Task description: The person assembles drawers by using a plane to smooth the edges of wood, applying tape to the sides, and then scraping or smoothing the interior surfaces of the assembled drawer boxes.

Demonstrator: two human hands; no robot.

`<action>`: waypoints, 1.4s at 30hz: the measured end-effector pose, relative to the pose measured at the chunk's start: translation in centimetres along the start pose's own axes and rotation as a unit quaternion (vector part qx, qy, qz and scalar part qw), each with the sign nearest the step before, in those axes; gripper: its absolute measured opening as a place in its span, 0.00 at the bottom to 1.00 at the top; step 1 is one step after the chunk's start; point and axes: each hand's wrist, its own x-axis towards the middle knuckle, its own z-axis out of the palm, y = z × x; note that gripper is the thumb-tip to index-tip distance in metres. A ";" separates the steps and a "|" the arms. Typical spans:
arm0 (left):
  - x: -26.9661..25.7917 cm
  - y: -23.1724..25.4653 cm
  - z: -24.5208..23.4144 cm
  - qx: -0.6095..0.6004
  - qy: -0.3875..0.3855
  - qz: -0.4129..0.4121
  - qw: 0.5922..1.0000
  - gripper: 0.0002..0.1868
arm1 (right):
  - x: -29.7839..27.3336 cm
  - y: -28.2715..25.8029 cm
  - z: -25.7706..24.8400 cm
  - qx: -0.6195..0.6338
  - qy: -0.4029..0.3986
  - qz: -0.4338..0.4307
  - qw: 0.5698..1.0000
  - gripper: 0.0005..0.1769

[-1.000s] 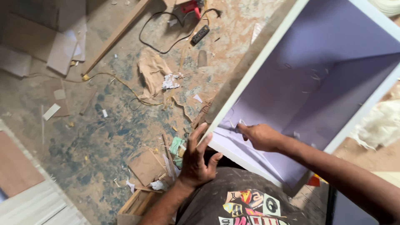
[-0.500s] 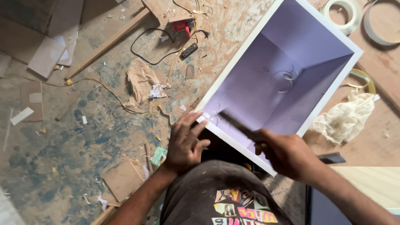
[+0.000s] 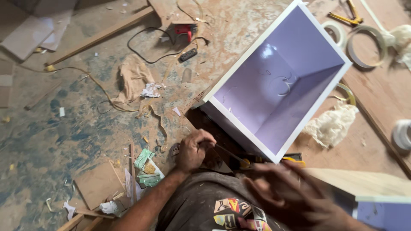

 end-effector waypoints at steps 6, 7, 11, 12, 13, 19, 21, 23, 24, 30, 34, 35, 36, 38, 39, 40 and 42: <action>2.5 -5.3 2.8 -0.050 0.048 0.057 0.996 0.13 | -3.7 3.3 6.9 0.502 -0.058 0.371 0.779 0.19; 3.2 -6.0 4.0 -0.148 0.085 0.041 0.984 0.12 | -4.4 4.0 8.0 0.513 -0.091 0.402 0.753 0.19; 4.4 -7.8 7.9 -0.227 0.256 -0.054 0.938 0.13 | -5.0 7.5 8.4 0.510 -0.107 0.446 0.728 0.19; 4.1 -7.8 8.5 -0.168 0.304 -0.089 0.933 0.20 | -4.9 8.3 7.9 0.526 -0.126 0.373 0.754 0.14; 3.9 -7.6 9.0 -0.245 0.301 -0.111 0.915 0.14 | -4.4 9.3 7.1 0.535 -0.144 0.297 0.777 0.17; 5.4 -5.2 8.7 -0.460 0.304 -0.278 0.787 0.10 | 0.5 10.1 4.8 0.427 -0.122 0.171 0.880 0.23; 6.6 -5.1 8.2 -0.459 0.314 -0.302 0.774 0.10 | 1.6 10.3 4.7 0.385 -0.079 0.071 0.917 0.23; 7.5 -5.6 7.0 -0.507 0.284 -0.329 0.744 0.09 | 2.3 10.1 4.9 0.396 -0.078 0.105 0.909 0.21; 7.7 -6.0 6.6 -0.531 0.265 -0.344 0.728 0.09 | 2.3 10.0 5.2 0.431 -0.101 0.132 0.887 0.20; 9.1 -9.5 5.7 -0.437 0.212 -0.464 0.741 0.17 | 2.1 8.5 7.8 0.349 -0.003 0.040 0.936 0.20; 9.5 -10.1 6.4 -0.450 0.213 -0.471 0.728 0.17 | 2.5 7.5 8.7 0.318 0.065 0.012 0.946 0.27; 9.3 -9.6 6.7 -0.452 0.206 -0.472 0.728 0.17 | 2.5 7.4 8.4 0.341 0.062 0.036 0.937 0.29; 9.7 -9.1 6.3 -0.453 0.202 -0.468 0.732 0.16 | 2.8 7.5 8.2 0.457 0.037 0.136 0.878 0.26; 9.7 -7.0 5.5 -0.418 0.252 -0.457 0.743 0.18 | 3.3 8.0 7.1 0.646 -0.013 0.321 0.693 0.28; 9.9 -5.7 5.0 -0.399 0.275 -0.449 0.750 0.19 | 3.7 8.3 6.6 0.647 -0.015 0.319 0.692 0.28; 9.5 -4.4 4.9 -0.408 0.281 -0.427 0.757 0.19 | 3.6 8.3 5.9 0.648 -0.021 0.324 0.689 0.28; 8.6 -2.5 5.0 -0.425 0.294 -0.387 0.764 0.19 | 3.5 8.3 4.9 0.605 -0.051 0.338 0.719 0.28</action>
